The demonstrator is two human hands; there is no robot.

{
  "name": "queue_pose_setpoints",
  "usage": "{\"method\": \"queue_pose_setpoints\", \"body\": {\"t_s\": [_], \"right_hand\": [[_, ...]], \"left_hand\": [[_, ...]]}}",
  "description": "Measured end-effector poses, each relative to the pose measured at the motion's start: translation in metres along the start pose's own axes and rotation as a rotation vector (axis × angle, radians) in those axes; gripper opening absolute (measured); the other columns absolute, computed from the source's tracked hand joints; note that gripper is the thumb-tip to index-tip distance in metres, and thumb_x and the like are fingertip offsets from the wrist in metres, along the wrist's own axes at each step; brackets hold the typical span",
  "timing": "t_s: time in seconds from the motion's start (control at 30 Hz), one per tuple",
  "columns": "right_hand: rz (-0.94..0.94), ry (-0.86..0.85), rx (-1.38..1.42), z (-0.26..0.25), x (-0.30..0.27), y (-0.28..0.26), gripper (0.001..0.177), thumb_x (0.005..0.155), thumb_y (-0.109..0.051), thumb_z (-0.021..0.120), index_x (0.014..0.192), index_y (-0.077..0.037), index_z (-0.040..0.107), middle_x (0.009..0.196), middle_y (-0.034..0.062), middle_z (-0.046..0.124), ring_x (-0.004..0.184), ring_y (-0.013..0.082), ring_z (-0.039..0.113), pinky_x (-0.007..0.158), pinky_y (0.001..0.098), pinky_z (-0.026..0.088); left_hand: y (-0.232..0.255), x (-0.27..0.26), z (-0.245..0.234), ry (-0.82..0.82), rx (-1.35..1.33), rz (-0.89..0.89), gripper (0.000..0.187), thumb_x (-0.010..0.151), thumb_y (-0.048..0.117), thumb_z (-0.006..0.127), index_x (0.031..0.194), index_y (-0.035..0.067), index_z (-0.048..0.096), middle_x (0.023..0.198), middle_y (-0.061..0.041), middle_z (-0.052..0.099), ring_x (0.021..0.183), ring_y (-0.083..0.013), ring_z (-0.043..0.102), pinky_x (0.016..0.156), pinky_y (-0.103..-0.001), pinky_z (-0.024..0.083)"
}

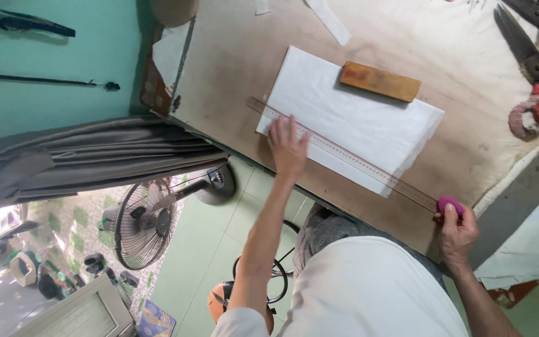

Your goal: The person uses scissors to cut a long strip of white paper on a wooden workbench. They then fold the paper multiple times and use a ruler and a pink marker to draw lines on the folded sheet.

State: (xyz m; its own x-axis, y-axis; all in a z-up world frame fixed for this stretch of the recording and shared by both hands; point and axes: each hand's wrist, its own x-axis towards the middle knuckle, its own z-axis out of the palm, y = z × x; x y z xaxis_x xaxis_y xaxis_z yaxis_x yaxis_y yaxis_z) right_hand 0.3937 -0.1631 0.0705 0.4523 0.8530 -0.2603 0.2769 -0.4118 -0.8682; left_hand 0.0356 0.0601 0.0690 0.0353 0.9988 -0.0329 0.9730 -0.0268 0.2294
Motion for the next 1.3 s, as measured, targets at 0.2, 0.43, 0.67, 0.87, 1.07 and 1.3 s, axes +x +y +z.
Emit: {"method": "queue_pose_setpoints", "body": {"t_s": [0.2,0.43,0.67,0.87,1.07,1.3], "right_hand": [[-0.031,-0.021,0.036,0.000,0.000,-0.004,0.025,0.120,-0.014,0.052,0.125,0.009,0.060,0.093,0.0192,0.063,0.080,0.0262,0.063,0.070,0.0378,0.055],[0.027,-0.041,0.052,-0.003,0.000,-0.009,0.028,0.119,-0.016,0.052,0.129,0.009,0.059,0.095,0.0201,0.063,0.083,0.0275,0.063,0.074,0.0391,0.055],[-0.026,-0.059,-0.011,-0.005,-0.001,-0.001,0.029,0.118,-0.016,0.051,0.128,0.009,0.058,0.095,0.0204,0.063,0.083,0.0294,0.065,0.069,0.0401,0.055],[-0.023,-0.045,0.010,-0.002,0.001,0.006,0.026,0.119,-0.014,0.052,0.128,0.009,0.060,0.093,0.0201,0.064,0.083,0.0279,0.064,0.070,0.0385,0.054],[-0.045,-0.060,0.006,-0.005,0.000,0.003,0.029,0.119,-0.014,0.052,0.130,0.012,0.058,0.095,0.0219,0.064,0.084,0.0299,0.065,0.072,0.0404,0.056],[-0.084,-0.045,-0.049,-0.006,0.000,0.009,0.027,0.119,-0.012,0.052,0.126,0.013,0.059,0.092,0.0218,0.064,0.080,0.0297,0.065,0.066,0.0409,0.055]], "left_hand": [[0.022,-0.032,0.037,0.244,0.013,0.063,0.091,0.096,0.069,0.045,0.161,0.011,0.019,0.163,-0.028,0.023,0.150,-0.0481,0.029,0.120,-0.060,0.031],[0.017,-0.042,0.043,0.271,0.016,0.074,0.093,0.092,0.069,0.051,0.154,0.003,0.032,0.159,-0.032,0.028,0.149,-0.0476,0.030,0.121,-0.061,0.030],[0.012,-0.046,0.051,0.288,0.041,0.108,0.098,0.092,0.070,0.052,0.155,0.000,0.026,0.160,-0.031,0.025,0.150,-0.0467,0.028,0.123,-0.060,0.028],[0.009,-0.048,0.053,0.292,0.026,0.127,0.099,0.093,0.069,0.053,0.158,0.001,0.019,0.162,-0.031,0.021,0.152,-0.0469,0.025,0.124,-0.061,0.026],[0.011,-0.047,0.047,0.314,0.040,0.134,0.097,0.093,0.068,0.052,0.155,-0.001,0.024,0.159,-0.032,0.025,0.150,-0.0481,0.029,0.123,-0.061,0.029],[0.009,-0.048,0.055,0.343,0.038,0.152,0.100,0.092,0.069,0.056,0.155,-0.001,0.025,0.159,-0.032,0.025,0.150,-0.0473,0.028,0.123,-0.061,0.030]]}}
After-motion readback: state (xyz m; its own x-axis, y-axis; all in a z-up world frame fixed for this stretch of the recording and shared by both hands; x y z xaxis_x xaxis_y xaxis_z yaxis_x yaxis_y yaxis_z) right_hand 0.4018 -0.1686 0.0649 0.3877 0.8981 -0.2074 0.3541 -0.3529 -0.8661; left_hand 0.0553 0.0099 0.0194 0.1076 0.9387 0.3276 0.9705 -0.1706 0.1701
